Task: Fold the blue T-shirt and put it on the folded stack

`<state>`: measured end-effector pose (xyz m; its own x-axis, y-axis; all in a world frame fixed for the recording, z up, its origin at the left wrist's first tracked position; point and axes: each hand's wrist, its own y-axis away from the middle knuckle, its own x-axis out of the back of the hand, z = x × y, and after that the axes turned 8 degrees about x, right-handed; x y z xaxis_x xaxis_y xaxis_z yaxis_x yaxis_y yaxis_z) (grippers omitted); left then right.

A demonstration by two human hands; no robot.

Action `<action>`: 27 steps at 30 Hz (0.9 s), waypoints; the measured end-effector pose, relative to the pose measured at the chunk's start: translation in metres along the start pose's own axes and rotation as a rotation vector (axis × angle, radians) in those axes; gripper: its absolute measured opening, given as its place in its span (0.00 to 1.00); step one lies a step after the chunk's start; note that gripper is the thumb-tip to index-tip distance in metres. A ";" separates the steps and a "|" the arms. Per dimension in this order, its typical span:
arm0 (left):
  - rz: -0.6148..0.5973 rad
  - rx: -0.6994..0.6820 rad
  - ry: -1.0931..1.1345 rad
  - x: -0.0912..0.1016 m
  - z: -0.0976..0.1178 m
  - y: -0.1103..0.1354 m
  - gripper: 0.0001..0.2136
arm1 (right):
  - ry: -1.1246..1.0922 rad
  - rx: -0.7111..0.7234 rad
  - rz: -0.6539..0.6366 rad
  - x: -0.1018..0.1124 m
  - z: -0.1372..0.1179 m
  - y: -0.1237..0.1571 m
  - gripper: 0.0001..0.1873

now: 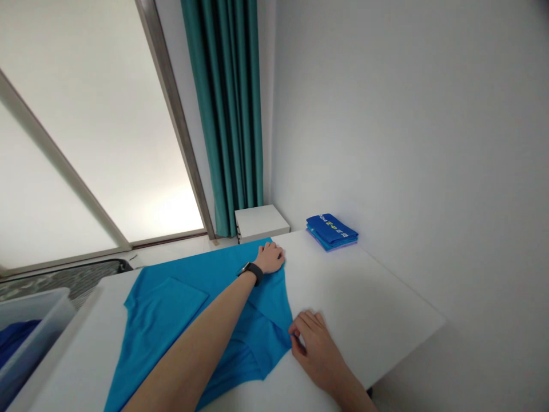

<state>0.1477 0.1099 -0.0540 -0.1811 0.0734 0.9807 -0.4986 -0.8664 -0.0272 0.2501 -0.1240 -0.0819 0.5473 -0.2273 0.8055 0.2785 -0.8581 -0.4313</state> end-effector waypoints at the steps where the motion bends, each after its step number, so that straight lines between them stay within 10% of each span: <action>1: 0.012 0.000 0.002 -0.002 0.000 0.000 0.12 | -0.002 0.003 0.006 0.000 0.000 0.001 0.14; 11: 0.090 -0.023 0.026 0.000 -0.003 0.013 0.12 | -0.026 -0.012 0.030 0.007 -0.007 0.002 0.11; 27: 0.036 -0.059 -0.011 0.049 -0.102 0.085 0.09 | -0.028 0.143 0.039 0.013 -0.008 0.002 0.09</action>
<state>0.0103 0.0904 -0.0280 -0.1906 0.0364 0.9810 -0.5412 -0.8376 -0.0741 0.2513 -0.1322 -0.0685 0.5812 -0.2449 0.7760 0.3650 -0.7739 -0.5176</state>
